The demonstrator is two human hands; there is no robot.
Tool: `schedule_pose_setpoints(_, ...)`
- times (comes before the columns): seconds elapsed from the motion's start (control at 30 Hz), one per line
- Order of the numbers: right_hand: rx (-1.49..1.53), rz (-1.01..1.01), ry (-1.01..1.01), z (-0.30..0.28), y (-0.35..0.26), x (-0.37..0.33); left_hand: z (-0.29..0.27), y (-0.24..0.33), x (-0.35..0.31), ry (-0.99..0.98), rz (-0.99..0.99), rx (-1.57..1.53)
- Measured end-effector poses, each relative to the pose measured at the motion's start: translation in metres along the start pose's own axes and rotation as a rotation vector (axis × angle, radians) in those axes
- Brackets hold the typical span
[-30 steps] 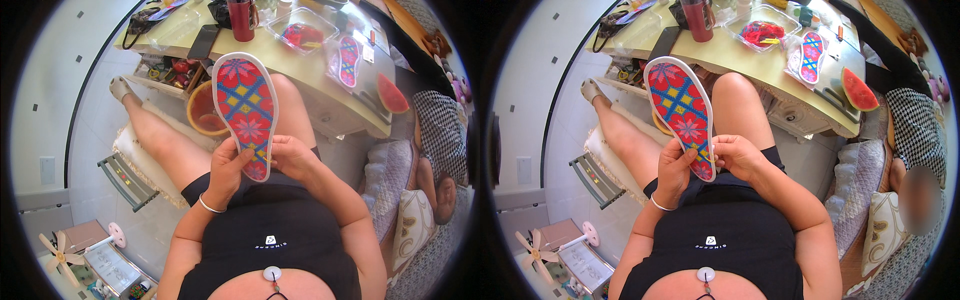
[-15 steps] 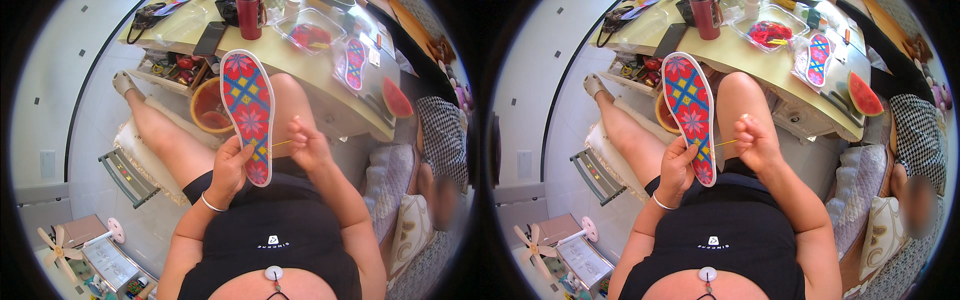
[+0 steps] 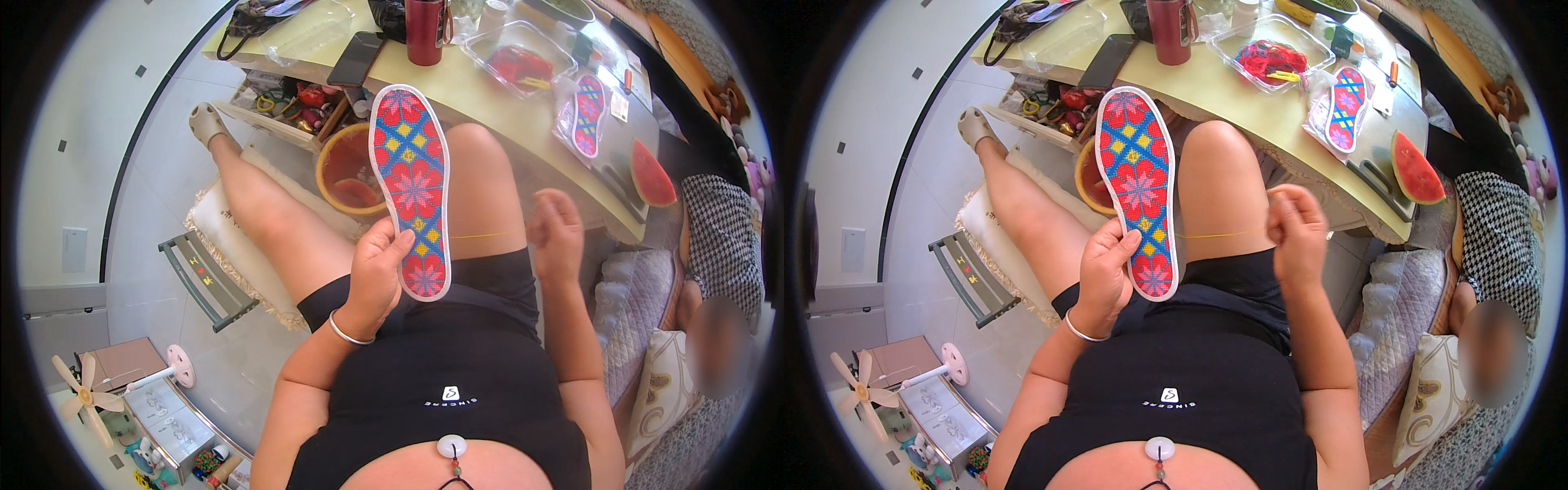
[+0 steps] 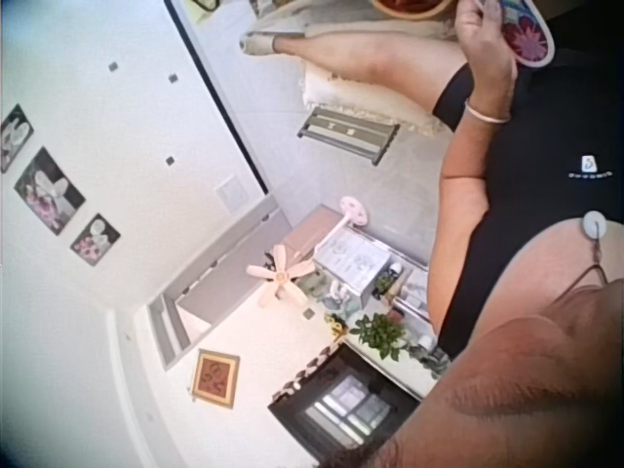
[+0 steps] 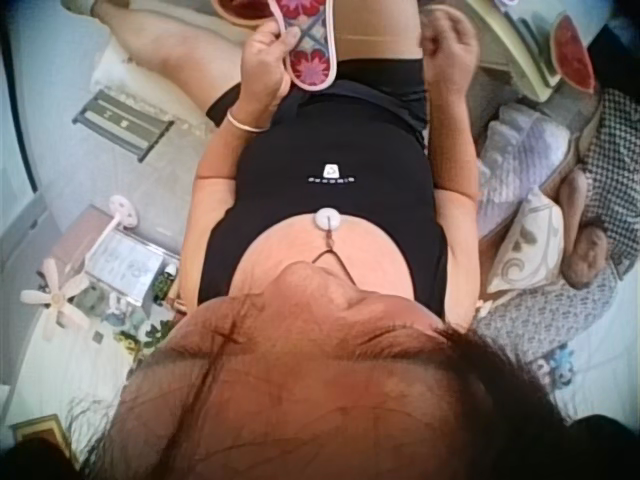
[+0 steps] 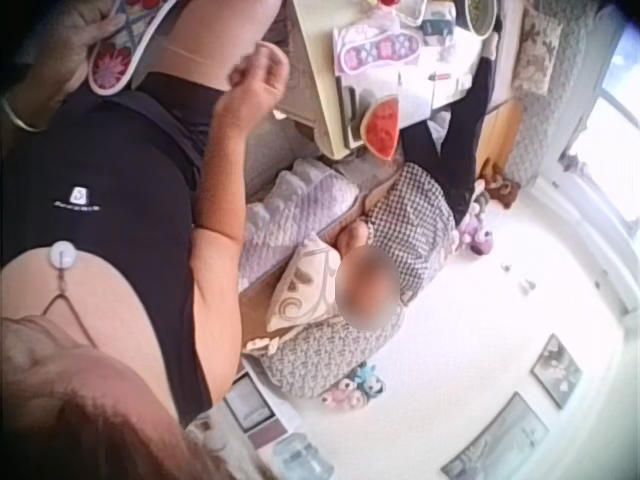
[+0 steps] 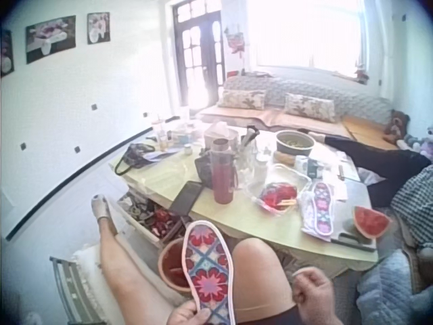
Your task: The person sews a colorful patterned shoe insole by hand using a needle and yellow thread, repeatedly pulling the thread through the edge of the insole.
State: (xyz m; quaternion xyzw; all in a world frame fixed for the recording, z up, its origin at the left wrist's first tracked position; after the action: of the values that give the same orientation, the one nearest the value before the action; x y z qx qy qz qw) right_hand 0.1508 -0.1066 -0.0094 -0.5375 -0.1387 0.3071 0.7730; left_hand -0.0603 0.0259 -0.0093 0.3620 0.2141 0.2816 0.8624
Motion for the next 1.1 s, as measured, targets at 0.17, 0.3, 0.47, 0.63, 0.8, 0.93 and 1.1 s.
schedule_pose_setpoints(0.17, -0.107, 0.298, -0.328, 0.034, 0.014, -0.023, 0.001, 0.000, -0.001, -0.013, 0.010, 0.029)
schedule_pose_setpoints(0.3, -0.030, 0.496, -0.447, 0.051, 0.026, -0.030, 0.005, -0.001, 0.000, -0.008, 0.001, 0.049)
schedule_pose_setpoints(0.47, 0.030, 0.508, -0.435, 0.054, 0.030, -0.030, 0.007, 0.000, 0.001, 0.018, -0.025, 0.055)
schedule_pose_setpoints(0.63, 0.065, 0.516, -0.430, 0.057, 0.030, -0.033, -0.007, -0.009, 0.002, 0.068, -0.026, 0.071)
schedule_pose_setpoints(0.8, 0.067, 0.317, -0.415, 0.058, 0.019, -0.023, -0.009, -0.007, 0.007, -0.047, -0.172, -0.330)
schedule_pose_setpoints(0.93, -0.371, -0.076, -0.498, 0.072, 0.008, -0.025, -0.023, -0.021, 0.012, -0.377, -0.367, -0.815)
schedule_pose_setpoints(1.1, -0.634, -0.439, -0.539, 0.099, 0.005, -0.032, -0.024, -0.033, 0.010, -0.374, -0.499, -0.970)
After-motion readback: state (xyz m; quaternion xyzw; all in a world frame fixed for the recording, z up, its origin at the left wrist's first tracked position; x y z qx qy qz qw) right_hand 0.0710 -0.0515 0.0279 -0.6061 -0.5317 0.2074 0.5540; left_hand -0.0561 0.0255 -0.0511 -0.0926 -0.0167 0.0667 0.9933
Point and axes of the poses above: each hand's wrist, its own x-axis towards the middle knuckle, its own z-axis out of the palm, y = z × x, the point moved 1 cm from there along x, towards the middle knuckle, and after that the axes turned 3 degrees about -y, right-handed, at the moved point
